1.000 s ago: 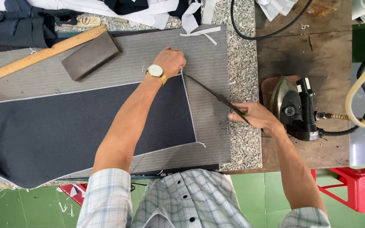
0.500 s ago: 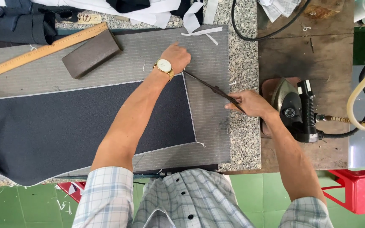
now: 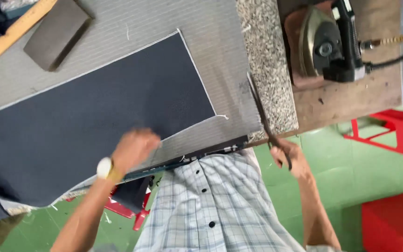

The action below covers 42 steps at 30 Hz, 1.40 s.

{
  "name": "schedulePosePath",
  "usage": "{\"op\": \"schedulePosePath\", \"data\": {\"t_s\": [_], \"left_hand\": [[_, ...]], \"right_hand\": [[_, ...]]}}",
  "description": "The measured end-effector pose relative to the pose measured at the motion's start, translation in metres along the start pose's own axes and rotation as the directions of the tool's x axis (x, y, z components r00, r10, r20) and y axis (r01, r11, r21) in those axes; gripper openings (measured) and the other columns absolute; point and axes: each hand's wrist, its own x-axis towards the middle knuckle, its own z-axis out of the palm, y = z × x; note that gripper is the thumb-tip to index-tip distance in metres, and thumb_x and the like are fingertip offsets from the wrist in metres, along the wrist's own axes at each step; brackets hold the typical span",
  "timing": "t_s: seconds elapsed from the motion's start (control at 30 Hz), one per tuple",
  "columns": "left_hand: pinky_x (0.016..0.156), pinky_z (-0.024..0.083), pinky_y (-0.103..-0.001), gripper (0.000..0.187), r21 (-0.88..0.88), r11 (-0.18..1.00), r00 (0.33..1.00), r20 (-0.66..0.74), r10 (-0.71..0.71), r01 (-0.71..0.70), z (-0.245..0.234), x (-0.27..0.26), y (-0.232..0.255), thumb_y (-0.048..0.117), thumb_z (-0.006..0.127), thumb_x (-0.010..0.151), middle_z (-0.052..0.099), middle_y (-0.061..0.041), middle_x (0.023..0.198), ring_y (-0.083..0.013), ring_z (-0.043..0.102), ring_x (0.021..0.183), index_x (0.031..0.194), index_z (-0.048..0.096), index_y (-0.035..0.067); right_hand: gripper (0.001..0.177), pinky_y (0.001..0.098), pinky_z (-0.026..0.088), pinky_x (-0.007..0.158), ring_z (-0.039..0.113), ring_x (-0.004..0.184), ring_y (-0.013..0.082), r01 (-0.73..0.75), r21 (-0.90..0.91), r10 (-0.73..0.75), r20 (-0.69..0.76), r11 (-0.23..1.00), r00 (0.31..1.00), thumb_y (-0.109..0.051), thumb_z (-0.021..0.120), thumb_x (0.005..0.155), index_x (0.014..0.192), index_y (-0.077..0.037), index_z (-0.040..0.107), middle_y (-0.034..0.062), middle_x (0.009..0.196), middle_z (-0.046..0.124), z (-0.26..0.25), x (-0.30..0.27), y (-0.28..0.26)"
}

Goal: The person irons a dark fabric piece on a worktable, then cuts a small strip from its edge with shears. They place a white strip along the edge, press it with the iron, flip the fabric, and iron the other side. The person folds the fabric and sets it aside, then repeats the process on another fabric piece.

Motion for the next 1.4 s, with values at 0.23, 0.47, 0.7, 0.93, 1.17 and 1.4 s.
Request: {"op": "schedulePosePath", "data": {"t_s": [0.23,0.47,0.7,0.93,1.17,1.4], "left_hand": [[0.084,0.059,-0.053,0.060,0.288,0.919,0.868,0.339,-0.362,0.271,-0.005,-0.060,0.003,0.073,0.045,0.093,0.080,-0.013,0.083,-0.0408,0.077,0.088,0.128,0.066,0.029],[0.079,0.056,-0.037,0.042,0.397,0.915,0.951,-0.305,0.056,0.073,0.021,-0.033,-0.039,0.052,0.063,0.098,0.065,-0.003,0.118,-0.0237,0.066,0.099,0.121,0.072,0.018],[0.075,0.053,-0.036,0.039,0.384,0.923,0.935,-0.334,0.121,0.018,0.026,-0.036,-0.049,0.047,0.066,0.095,0.060,-0.002,0.117,-0.0226,0.062,0.099,0.122,0.072,0.019],[0.083,0.051,-0.038,0.044,0.318,0.944,0.928,-0.370,0.037,0.089,0.036,-0.037,-0.044,0.048,0.061,0.096,0.059,-0.002,0.124,-0.0242,0.061,0.108,0.128,0.068,0.019],[0.098,0.045,-0.042,0.044,0.220,0.961,0.903,-0.427,-0.057,0.165,0.051,-0.041,-0.022,0.038,0.066,0.095,0.057,-0.007,0.134,-0.0274,0.055,0.124,0.132,0.065,0.013],[0.121,0.025,-0.048,0.059,0.073,0.960,0.868,-0.450,-0.211,0.272,0.073,-0.047,-0.005,0.037,0.069,0.094,0.045,-0.010,0.156,-0.0307,0.038,0.147,0.145,0.054,0.013]], "right_hand": [[0.046,0.0292,0.042,0.035,0.055,0.036,0.0194,-0.114,0.189,0.130,-0.074,0.975,0.989,-0.020,0.069,0.092,0.132,0.003,0.064,0.0130,0.048,0.056,0.105,-0.082,0.022],[0.050,0.0286,0.045,0.035,0.055,0.039,0.0201,-0.282,0.127,0.306,-0.265,0.951,0.914,-0.025,0.077,0.090,0.129,0.006,0.066,0.0137,0.047,0.057,0.179,-0.088,-0.004],[0.060,0.0279,0.042,0.039,0.055,0.035,0.0192,-0.276,-0.008,0.245,-0.432,0.961,0.868,-0.030,0.083,0.085,0.131,0.004,0.065,0.0130,0.046,0.059,0.206,-0.072,0.006],[0.056,0.0292,0.045,0.031,0.058,0.039,0.0215,-0.249,0.012,0.228,-0.441,0.969,0.868,-0.021,0.079,0.087,0.131,0.009,0.062,0.0161,0.049,0.062,0.193,-0.046,-0.005],[0.056,0.0558,0.048,0.068,0.071,0.075,0.0456,-0.006,-0.773,-0.335,-0.282,0.634,0.899,-0.043,0.076,0.088,0.131,-0.007,0.069,0.0236,0.070,0.070,0.139,0.104,-0.116],[0.055,0.0496,0.053,0.100,0.068,0.117,0.0339,0.172,-0.958,-0.384,0.074,0.230,0.921,-0.031,0.069,0.098,0.152,-0.024,0.056,0.0150,0.124,0.073,0.103,0.337,-0.206]]}}
